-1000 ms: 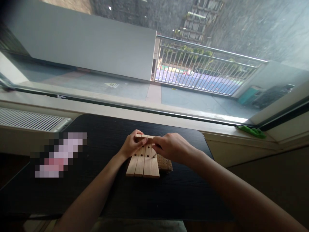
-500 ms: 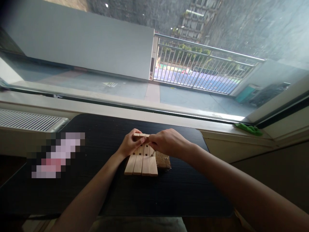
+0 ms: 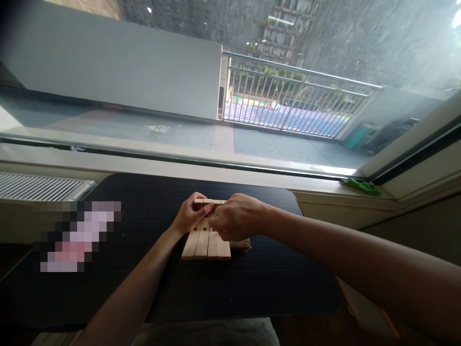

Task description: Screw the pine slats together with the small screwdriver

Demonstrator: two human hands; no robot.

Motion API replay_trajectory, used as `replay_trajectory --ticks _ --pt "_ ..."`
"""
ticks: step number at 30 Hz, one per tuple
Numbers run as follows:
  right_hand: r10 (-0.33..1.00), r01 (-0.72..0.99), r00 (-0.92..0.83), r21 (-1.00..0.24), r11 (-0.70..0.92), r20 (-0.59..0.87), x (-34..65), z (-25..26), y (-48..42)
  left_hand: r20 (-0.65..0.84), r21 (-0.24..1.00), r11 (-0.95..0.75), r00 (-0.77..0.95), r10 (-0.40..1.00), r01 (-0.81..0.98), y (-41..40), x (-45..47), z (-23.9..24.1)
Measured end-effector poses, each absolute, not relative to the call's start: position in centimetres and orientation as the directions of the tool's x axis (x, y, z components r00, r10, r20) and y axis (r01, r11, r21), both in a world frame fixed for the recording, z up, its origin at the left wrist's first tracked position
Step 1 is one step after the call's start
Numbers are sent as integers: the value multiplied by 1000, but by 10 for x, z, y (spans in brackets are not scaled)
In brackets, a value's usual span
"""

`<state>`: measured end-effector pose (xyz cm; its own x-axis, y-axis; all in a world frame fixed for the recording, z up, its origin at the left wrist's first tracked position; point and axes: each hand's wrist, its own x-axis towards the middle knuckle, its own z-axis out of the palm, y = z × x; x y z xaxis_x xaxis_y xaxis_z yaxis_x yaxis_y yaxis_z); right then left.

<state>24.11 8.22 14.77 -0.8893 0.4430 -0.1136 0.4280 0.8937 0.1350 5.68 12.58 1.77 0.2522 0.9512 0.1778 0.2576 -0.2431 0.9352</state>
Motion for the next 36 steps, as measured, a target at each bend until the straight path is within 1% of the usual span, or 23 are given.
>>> replay_trajectory --ticks 2,4,7,10,14,16,20,25,31,36 --pt "454 439 -888 160 884 -71 248 145 88 176 935 -241 251 952 259 126 57 18" --pt "412 394 -909 201 897 -58 255 144 94 166 939 -231 253 953 256 126 57 19" --pt "363 324 -924 255 911 -121 259 147 96 160 939 -225 248 955 260 126 57 19" --pt "359 314 -913 229 921 -192 254 153 93 168 936 -233 247 954 264 126 57 19" --pt "500 464 -838 197 864 -220 243 157 87 167 939 -231 248 954 257 125 57 19" --pt "544 512 -810 187 838 -221 241 157 85 167 939 -231 252 953 254 126 57 18" --pt "597 568 -774 185 802 -213 240 154 82 161 940 -228 260 952 252 127 57 16" --pt "654 617 -735 225 754 -180 239 153 77 172 940 -233 242 955 250 127 57 15" --pt "755 724 -634 215 655 -164 234 154 71 172 938 -232 235 957 259 126 57 16" --pt "832 801 -518 228 553 -197 227 156 68 168 935 -231 238 957 268 127 57 16"
